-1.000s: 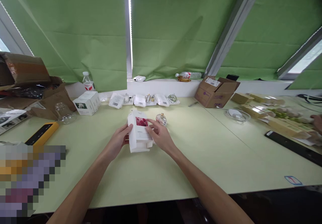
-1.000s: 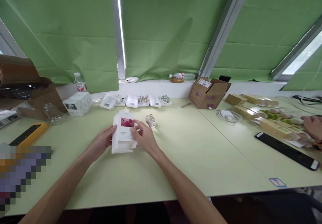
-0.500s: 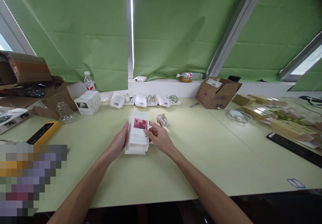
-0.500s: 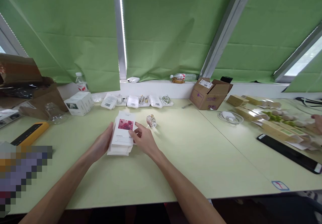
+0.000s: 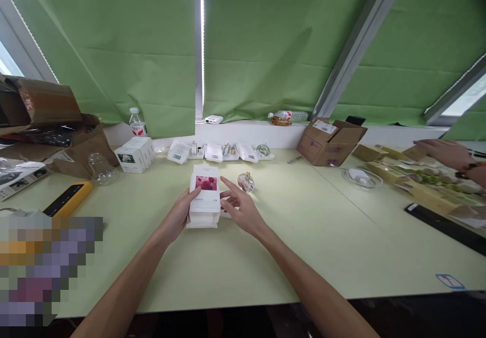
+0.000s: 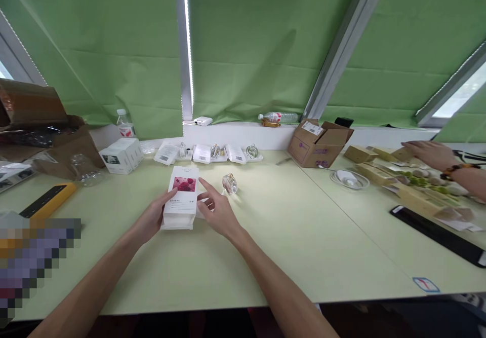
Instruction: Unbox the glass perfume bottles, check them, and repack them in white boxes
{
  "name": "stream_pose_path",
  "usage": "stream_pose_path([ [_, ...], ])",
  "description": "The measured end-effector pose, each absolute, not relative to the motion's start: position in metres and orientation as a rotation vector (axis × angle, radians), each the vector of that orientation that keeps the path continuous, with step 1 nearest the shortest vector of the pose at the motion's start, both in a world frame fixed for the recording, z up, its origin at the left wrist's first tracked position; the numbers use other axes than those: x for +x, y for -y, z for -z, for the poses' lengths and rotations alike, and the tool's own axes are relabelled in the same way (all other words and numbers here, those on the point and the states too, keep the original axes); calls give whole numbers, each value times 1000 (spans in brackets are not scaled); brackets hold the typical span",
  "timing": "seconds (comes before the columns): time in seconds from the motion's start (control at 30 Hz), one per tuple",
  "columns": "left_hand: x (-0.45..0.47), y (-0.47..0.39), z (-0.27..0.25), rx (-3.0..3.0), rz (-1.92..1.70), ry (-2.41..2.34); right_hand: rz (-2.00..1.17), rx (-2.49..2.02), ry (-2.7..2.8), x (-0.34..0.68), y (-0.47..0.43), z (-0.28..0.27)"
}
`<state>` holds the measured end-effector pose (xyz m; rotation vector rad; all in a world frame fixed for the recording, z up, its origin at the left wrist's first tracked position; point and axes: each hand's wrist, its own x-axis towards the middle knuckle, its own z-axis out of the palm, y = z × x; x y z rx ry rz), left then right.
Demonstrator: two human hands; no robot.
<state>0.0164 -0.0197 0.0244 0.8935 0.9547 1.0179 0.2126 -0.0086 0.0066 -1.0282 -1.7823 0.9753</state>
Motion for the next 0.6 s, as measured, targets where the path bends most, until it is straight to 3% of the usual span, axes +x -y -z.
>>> stream_pose_path([
  [0.6,11,12,-14,798,-1052,-905,-1085,-890,1945,216,14,-16],
])
